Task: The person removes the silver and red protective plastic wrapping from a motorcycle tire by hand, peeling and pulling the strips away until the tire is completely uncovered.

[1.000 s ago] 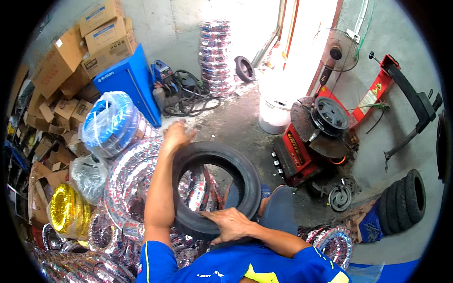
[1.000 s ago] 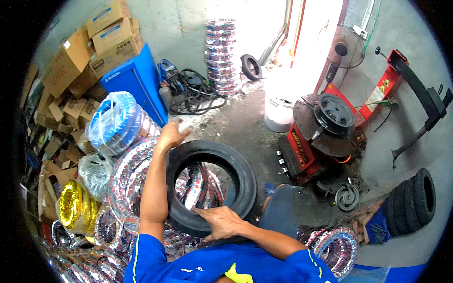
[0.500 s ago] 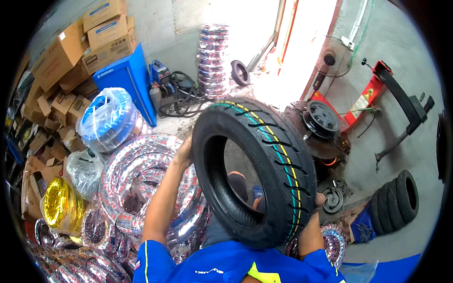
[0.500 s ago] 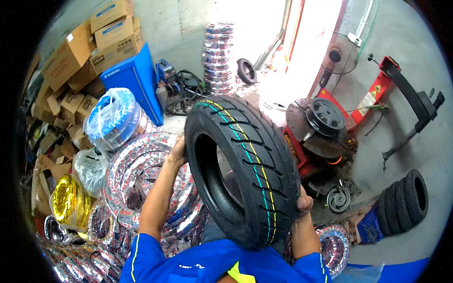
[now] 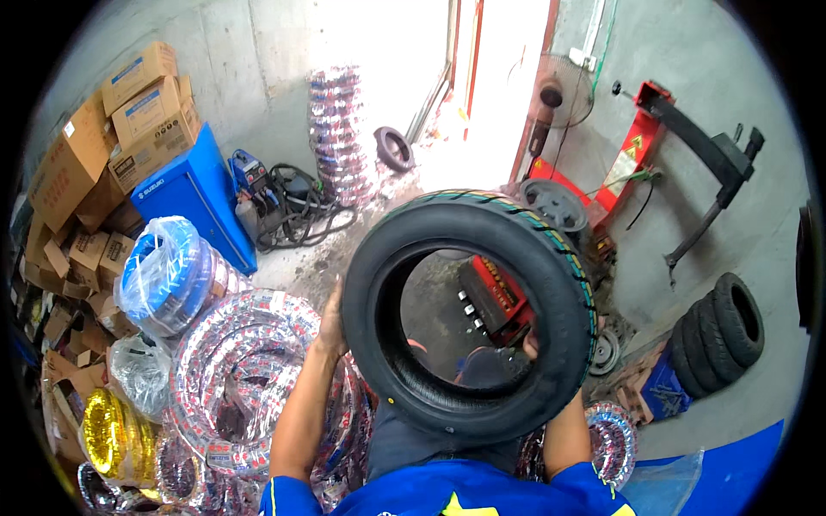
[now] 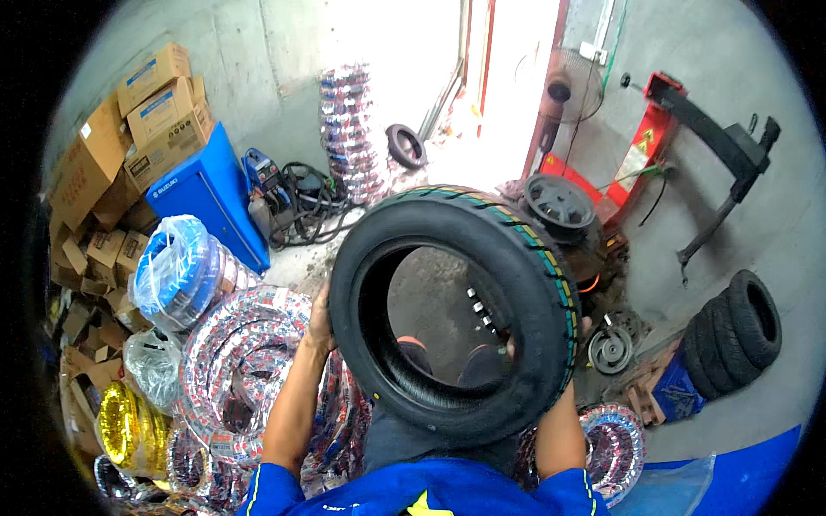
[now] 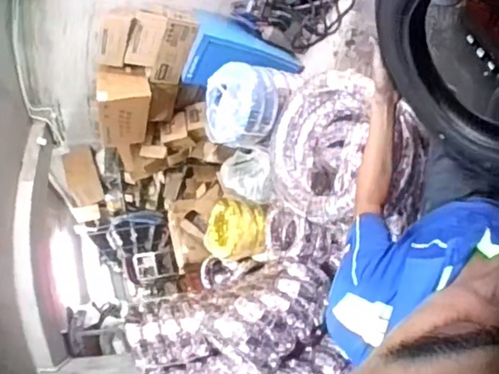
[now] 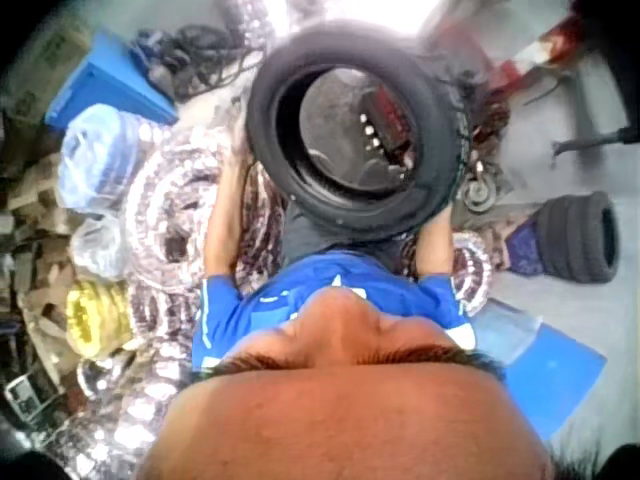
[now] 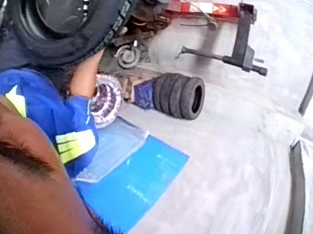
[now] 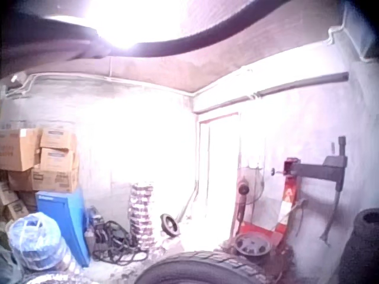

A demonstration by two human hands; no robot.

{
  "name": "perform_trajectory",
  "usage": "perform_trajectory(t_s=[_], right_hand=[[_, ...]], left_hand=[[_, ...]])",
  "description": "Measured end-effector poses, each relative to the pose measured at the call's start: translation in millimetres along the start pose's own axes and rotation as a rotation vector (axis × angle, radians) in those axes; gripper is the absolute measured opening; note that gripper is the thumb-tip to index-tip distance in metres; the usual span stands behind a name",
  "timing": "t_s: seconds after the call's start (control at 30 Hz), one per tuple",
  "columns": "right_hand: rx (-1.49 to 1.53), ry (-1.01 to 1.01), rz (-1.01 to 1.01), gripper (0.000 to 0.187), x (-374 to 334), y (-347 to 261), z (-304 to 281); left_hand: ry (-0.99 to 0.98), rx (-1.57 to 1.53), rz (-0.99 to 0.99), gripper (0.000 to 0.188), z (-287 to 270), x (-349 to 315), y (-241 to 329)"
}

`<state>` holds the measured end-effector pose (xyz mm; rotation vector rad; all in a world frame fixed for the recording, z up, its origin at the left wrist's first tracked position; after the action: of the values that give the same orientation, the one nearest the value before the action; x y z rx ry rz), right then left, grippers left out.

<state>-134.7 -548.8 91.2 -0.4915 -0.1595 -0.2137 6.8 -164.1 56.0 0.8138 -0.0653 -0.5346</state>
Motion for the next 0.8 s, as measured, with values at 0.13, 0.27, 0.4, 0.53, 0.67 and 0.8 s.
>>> perform_trajectory(t_s=[0.13, 0.27, 0.4, 0.53, 0.67, 0.8], right_hand=[[0.154, 0.027, 0.115, 0.094, 27, 22, -69], [0.304, 0.029, 0.192, 0.092, 69, 41, -123], [0.426, 0.043, 0.214, 0.089, 107, 40, -165], [0.481, 0.080, 0.189, 0.087, 124, 15, -185], [0.503, 0.219, 0.185, 0.076, 122, -19, -174], [0.502, 0.424, 0.170, 0.073, 101, -44, -154]], left_hand=[[0.113, 0.230, -0.126, 0.081, -1, 35, 8], [0.266, 0.441, -0.141, 0.092, -15, 87, 1], [0.367, 0.605, -0.272, 0.074, -17, 146, -12], [0.452, 0.634, -0.484, 0.071, 10, 181, -21], [0.452, 0.624, -0.606, 0.069, 18, 199, -30], [0.475, 0.588, -0.712, 0.081, 48, 214, -17]])
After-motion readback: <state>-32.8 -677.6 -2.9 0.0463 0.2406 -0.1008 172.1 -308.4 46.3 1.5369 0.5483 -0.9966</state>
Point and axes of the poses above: each hand's wrist, its own x-axis towards the middle knuckle, its own z-axis out of the palm, y = z × x, the point moved 1 cm from there along x, towards the middle knuckle, and after that the axes turned 9 degrees about -z, right-handed, at the moved point
